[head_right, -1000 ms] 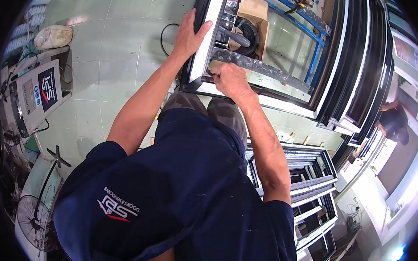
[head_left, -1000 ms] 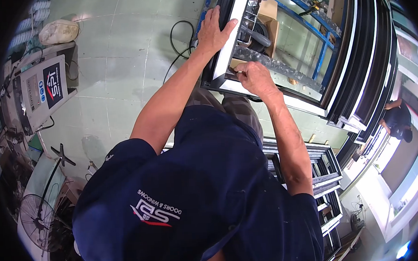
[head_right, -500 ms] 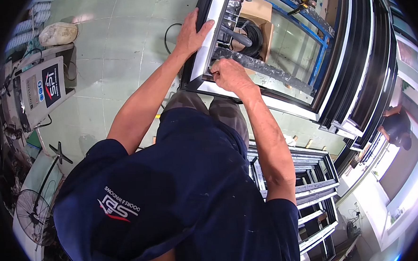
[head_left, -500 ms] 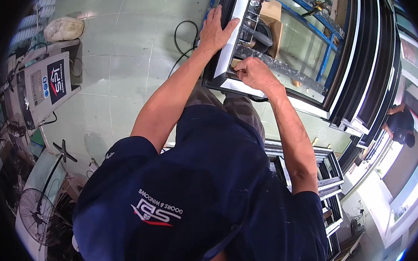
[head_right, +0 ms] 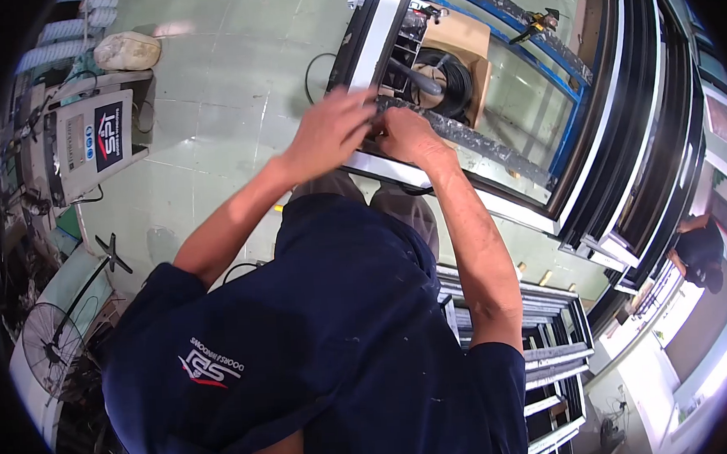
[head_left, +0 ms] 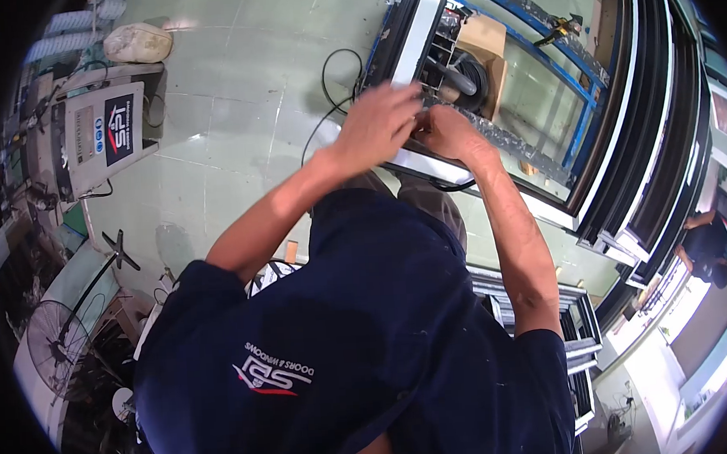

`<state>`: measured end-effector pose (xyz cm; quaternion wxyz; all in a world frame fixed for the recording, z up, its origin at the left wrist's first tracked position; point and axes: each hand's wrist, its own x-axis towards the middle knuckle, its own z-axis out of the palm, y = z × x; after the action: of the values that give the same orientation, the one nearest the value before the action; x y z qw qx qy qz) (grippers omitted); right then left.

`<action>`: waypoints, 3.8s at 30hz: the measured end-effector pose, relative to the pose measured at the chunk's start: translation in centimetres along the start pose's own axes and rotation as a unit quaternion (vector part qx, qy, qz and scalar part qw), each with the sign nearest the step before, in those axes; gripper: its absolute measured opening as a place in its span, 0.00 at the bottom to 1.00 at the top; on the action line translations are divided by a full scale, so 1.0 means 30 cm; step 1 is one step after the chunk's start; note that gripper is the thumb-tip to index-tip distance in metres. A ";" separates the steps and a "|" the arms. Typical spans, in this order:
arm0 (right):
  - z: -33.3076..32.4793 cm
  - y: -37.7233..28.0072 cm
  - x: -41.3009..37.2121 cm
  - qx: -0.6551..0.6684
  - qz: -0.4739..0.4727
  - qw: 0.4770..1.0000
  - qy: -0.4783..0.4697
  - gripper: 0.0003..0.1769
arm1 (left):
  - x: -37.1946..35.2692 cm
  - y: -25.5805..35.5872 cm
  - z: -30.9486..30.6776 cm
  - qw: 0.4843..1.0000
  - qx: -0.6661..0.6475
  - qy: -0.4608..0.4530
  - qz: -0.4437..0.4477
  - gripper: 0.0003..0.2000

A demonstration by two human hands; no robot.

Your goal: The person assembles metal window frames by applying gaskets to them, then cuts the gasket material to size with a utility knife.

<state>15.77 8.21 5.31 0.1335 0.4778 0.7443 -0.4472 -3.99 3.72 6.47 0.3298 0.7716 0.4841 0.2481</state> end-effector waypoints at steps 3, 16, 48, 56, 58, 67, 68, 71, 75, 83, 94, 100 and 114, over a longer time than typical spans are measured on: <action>-0.013 0.034 0.011 0.018 -0.061 0.998 -0.006 0.15 | -0.138 0.110 0.066 0.925 -0.288 -0.078 -0.234 0.09; -0.062 0.083 0.100 0.014 -0.190 0.978 -0.086 0.11 | -0.021 0.232 0.301 0.901 0.020 -0.098 -0.423 0.10; -0.066 0.305 0.100 0.442 -0.058 0.860 -0.249 0.14 | -0.073 0.313 0.384 0.894 -0.201 0.095 -0.390 0.10; -0.020 0.285 0.053 0.336 -0.132 0.924 -0.127 0.14 | -0.081 0.377 0.397 0.909 -0.071 0.089 -0.400 0.11; 0.020 0.216 0.057 0.308 -0.192 0.930 -0.060 0.15 | -0.069 0.383 0.390 0.901 -0.011 0.080 -0.426 0.11; 0.038 0.185 0.067 0.198 -0.155 0.968 -0.014 0.15 | -0.092 0.365 0.340 0.910 0.062 -0.002 -0.410 0.14; 0.028 0.174 0.058 0.191 -0.151 0.970 -0.016 0.15 | -0.100 0.362 0.335 0.913 0.066 -0.008 -0.403 0.14; 0.080 0.202 0.080 0.262 -0.134 0.956 -0.010 0.14 | -0.132 0.374 0.330 0.927 0.095 0.002 -0.363 0.15; 0.061 0.196 0.080 0.188 -0.169 0.967 0.001 0.12 | -0.161 0.440 0.285 0.937 0.043 -0.027 -0.344 0.15; 0.035 0.146 0.057 0.189 -0.114 0.974 -0.046 0.15 | -0.192 0.436 0.295 0.944 0.016 -0.024 -0.328 0.15; 0.011 0.133 0.053 0.073 -0.197 0.978 0.001 0.12 | -0.187 0.417 0.297 0.946 0.023 -0.032 -0.321 0.14; -0.014 0.140 -0.039 0.001 -0.277 0.960 0.038 0.12 | -0.188 0.405 0.297 0.947 0.022 -0.029 -0.319 0.14; 0.066 0.208 -0.048 -0.011 -0.338 0.935 0.109 0.13 | -0.194 0.414 0.319 0.938 0.024 -0.020 -0.344 0.12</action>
<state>21.23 6.68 1.75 -0.1024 0.2420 0.8767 -0.4029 7.60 -8.07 9.10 0.3858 0.5707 0.7191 0.0918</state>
